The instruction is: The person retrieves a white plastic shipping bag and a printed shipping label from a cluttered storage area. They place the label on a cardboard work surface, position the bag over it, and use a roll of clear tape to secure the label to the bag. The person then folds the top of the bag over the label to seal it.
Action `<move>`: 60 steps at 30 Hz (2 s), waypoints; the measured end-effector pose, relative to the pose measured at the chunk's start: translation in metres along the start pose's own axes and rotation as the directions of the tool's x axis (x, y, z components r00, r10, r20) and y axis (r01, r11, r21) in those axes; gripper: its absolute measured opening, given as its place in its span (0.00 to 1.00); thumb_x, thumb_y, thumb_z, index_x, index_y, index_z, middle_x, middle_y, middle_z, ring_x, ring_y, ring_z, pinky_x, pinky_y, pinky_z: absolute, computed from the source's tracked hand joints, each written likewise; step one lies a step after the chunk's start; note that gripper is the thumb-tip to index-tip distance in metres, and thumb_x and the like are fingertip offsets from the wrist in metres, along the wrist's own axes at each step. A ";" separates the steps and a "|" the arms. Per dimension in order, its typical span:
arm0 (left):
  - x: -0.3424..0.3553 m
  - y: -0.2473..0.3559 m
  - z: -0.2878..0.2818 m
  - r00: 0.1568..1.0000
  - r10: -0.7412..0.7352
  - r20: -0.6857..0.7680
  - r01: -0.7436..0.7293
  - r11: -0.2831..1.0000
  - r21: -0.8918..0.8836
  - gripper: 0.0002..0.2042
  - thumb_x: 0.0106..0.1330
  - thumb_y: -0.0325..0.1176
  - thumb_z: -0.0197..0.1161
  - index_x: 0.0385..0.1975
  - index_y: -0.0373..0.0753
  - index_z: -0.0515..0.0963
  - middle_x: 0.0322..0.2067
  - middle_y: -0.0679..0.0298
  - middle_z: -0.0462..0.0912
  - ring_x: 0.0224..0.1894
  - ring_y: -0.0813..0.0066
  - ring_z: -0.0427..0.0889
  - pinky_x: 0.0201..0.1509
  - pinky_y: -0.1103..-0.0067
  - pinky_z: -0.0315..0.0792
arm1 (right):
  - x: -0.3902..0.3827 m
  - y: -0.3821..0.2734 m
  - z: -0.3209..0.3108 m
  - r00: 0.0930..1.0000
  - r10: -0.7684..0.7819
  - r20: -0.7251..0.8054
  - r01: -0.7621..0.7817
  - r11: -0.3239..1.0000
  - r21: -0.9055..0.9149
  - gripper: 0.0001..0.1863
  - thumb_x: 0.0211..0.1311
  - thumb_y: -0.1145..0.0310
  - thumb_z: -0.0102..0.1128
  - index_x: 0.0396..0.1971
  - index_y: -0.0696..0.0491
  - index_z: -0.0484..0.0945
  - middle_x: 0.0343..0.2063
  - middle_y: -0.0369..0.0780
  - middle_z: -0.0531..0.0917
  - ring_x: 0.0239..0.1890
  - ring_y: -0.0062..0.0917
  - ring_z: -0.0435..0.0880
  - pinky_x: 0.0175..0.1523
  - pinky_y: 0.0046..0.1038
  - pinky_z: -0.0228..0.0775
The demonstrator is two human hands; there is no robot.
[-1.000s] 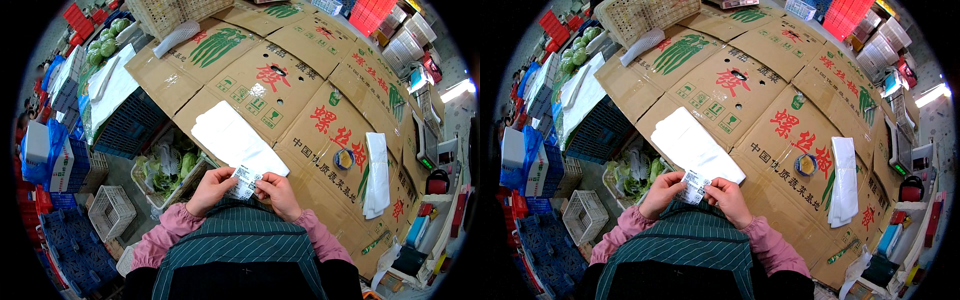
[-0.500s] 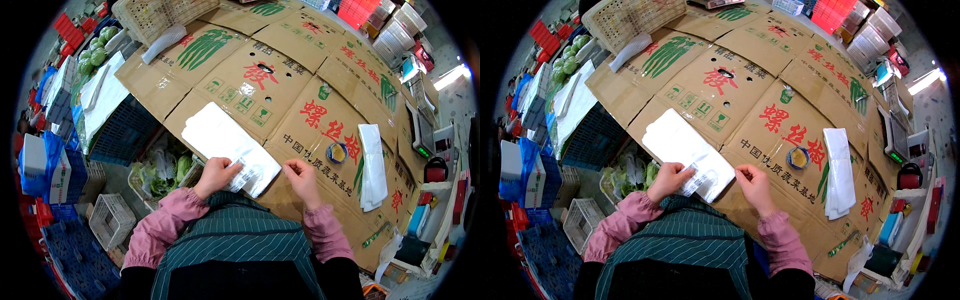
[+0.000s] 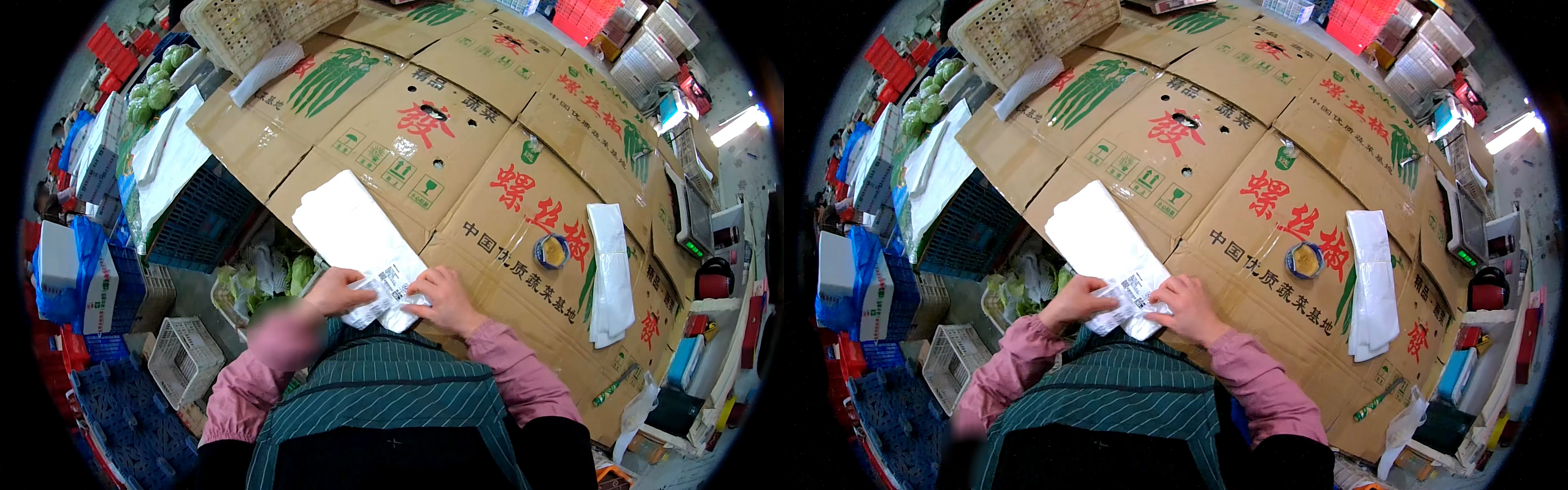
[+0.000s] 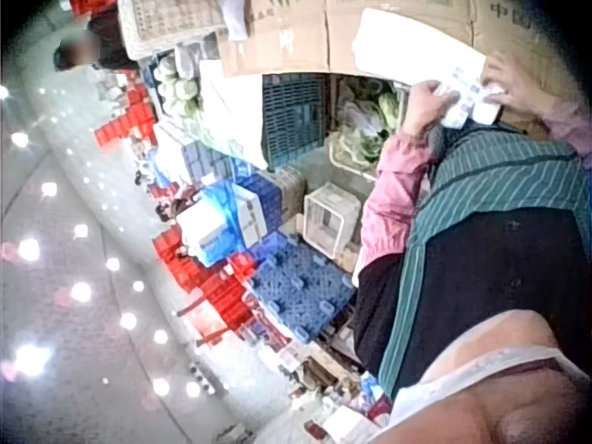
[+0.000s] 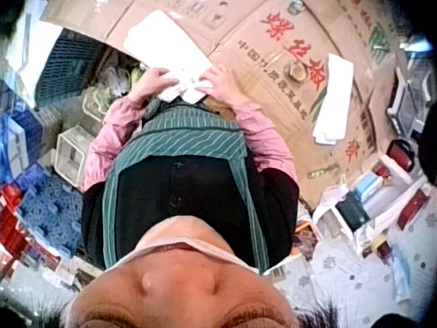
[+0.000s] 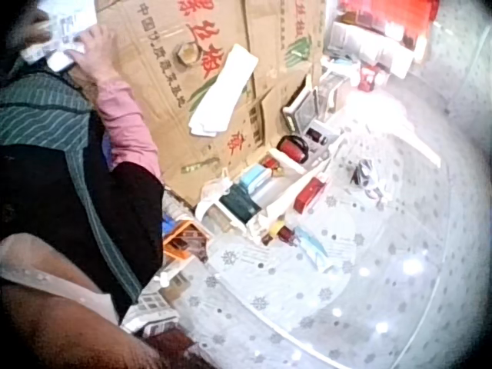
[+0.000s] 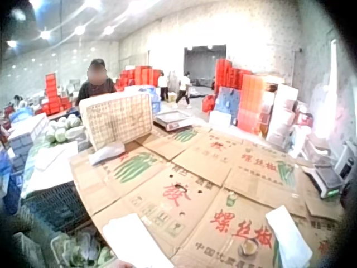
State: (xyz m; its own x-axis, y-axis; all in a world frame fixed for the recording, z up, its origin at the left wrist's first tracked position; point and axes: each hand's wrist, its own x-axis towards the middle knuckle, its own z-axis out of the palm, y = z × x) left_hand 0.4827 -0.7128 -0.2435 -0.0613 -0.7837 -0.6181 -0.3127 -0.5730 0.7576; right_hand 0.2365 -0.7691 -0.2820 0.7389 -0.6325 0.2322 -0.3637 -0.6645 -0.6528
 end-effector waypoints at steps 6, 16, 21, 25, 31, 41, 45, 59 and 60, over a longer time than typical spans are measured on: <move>-0.029 -0.027 -0.024 0.970 0.237 0.050 -0.220 0.949 -0.225 0.06 0.57 0.28 0.65 0.29 0.31 0.80 0.25 0.70 0.79 0.24 0.85 0.74 0.29 0.85 0.68 | -0.003 -0.008 0.015 0.974 0.048 -0.221 -0.033 0.997 0.069 0.03 0.51 0.67 0.64 0.25 0.49 0.80 0.24 0.35 0.77 0.32 0.29 0.74 0.39 0.30 0.63; -0.042 -0.013 -0.006 0.968 0.226 0.104 -0.199 0.955 -0.221 0.12 0.62 0.25 0.56 0.45 0.36 0.75 0.31 0.70 0.78 0.30 0.87 0.74 0.33 0.85 0.70 | -0.020 0.057 -0.065 0.536 0.661 -0.525 -0.310 0.732 0.606 0.07 0.62 0.71 0.56 0.31 0.59 0.77 0.23 0.28 0.74 0.23 0.09 0.67 0.28 0.14 0.60; -0.039 -0.005 0.001 0.964 0.242 0.107 -0.235 0.969 -0.074 0.12 0.60 0.24 0.57 0.44 0.36 0.76 0.33 0.67 0.79 0.35 0.83 0.75 0.38 0.83 0.71 | -0.031 0.019 -0.074 0.756 0.414 -0.507 -0.350 0.910 0.221 0.06 0.56 0.72 0.61 0.28 0.59 0.77 0.24 0.37 0.77 0.25 0.20 0.74 0.31 0.21 0.66; -0.044 -0.008 0.003 0.975 0.219 0.047 -0.213 0.970 -0.118 0.09 0.58 0.23 0.59 0.38 0.33 0.78 0.30 0.67 0.80 0.31 0.84 0.76 0.36 0.84 0.70 | -0.055 0.047 -0.127 0.553 0.455 -0.698 -0.598 0.800 0.048 0.07 0.54 0.71 0.63 0.28 0.58 0.78 0.25 0.40 0.78 0.29 0.27 0.78 0.35 0.25 0.68; -0.027 -0.025 0.005 0.983 0.182 0.031 -0.165 0.940 -0.298 0.08 0.58 0.23 0.62 0.37 0.32 0.78 0.25 0.68 0.79 0.26 0.86 0.74 0.30 0.86 0.68 | -0.069 0.102 -0.187 0.367 0.850 -0.377 -0.930 0.319 -0.184 0.27 0.46 0.46 0.67 0.36 0.54 0.76 0.30 0.41 0.81 0.35 0.30 0.81 0.38 0.30 0.70; -0.035 -0.022 0.002 0.981 0.184 -0.065 -0.191 0.975 -0.116 0.11 0.59 0.26 0.60 0.41 0.32 0.78 0.33 0.68 0.80 0.33 0.85 0.74 0.38 0.84 0.69 | -0.081 0.152 -0.180 0.548 0.800 -0.243 -0.835 0.509 -0.208 0.22 0.47 0.53 0.67 0.34 0.57 0.81 0.32 0.46 0.83 0.35 0.34 0.83 0.41 0.32 0.73; -0.022 -0.027 0.003 0.986 0.148 -0.075 -0.156 0.981 -0.111 0.10 0.59 0.27 0.62 0.39 0.34 0.79 0.28 0.70 0.80 0.26 0.85 0.73 0.30 0.84 0.69 | -0.047 0.071 -0.180 0.562 0.568 -0.600 -0.661 0.745 0.086 0.11 0.53 0.66 0.64 0.30 0.58 0.80 0.26 0.41 0.81 0.27 0.25 0.80 0.34 0.26 0.71; 0.021 0.007 0.021 0.916 0.298 -0.267 -0.124 0.845 0.520 0.22 0.51 0.48 0.68 0.22 0.29 0.79 0.15 0.53 0.76 0.15 0.70 0.74 0.21 0.72 0.66 | 0.015 -0.002 -0.010 0.994 0.067 0.091 -0.071 0.997 0.041 0.06 0.48 0.63 0.65 0.25 0.49 0.80 0.29 0.34 0.77 0.36 0.28 0.75 0.43 0.31 0.60; 0.011 0.009 0.010 0.983 0.118 -0.140 -0.086 0.971 0.221 0.19 0.51 0.43 0.69 0.28 0.29 0.80 0.18 0.61 0.79 0.19 0.78 0.74 0.23 0.77 0.66 | 0.013 -0.001 -0.009 0.994 0.070 0.080 -0.073 0.996 0.043 0.06 0.49 0.64 0.65 0.25 0.49 0.80 0.28 0.34 0.77 0.35 0.28 0.75 0.43 0.30 0.60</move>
State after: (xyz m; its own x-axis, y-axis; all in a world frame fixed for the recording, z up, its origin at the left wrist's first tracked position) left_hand 0.4692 -0.7244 -0.2458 0.0352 -0.8718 -0.4886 -0.5081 -0.4366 0.7424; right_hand 0.2417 -0.7802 -0.2715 0.7550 -0.6432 0.1275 -0.3922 -0.5988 -0.6983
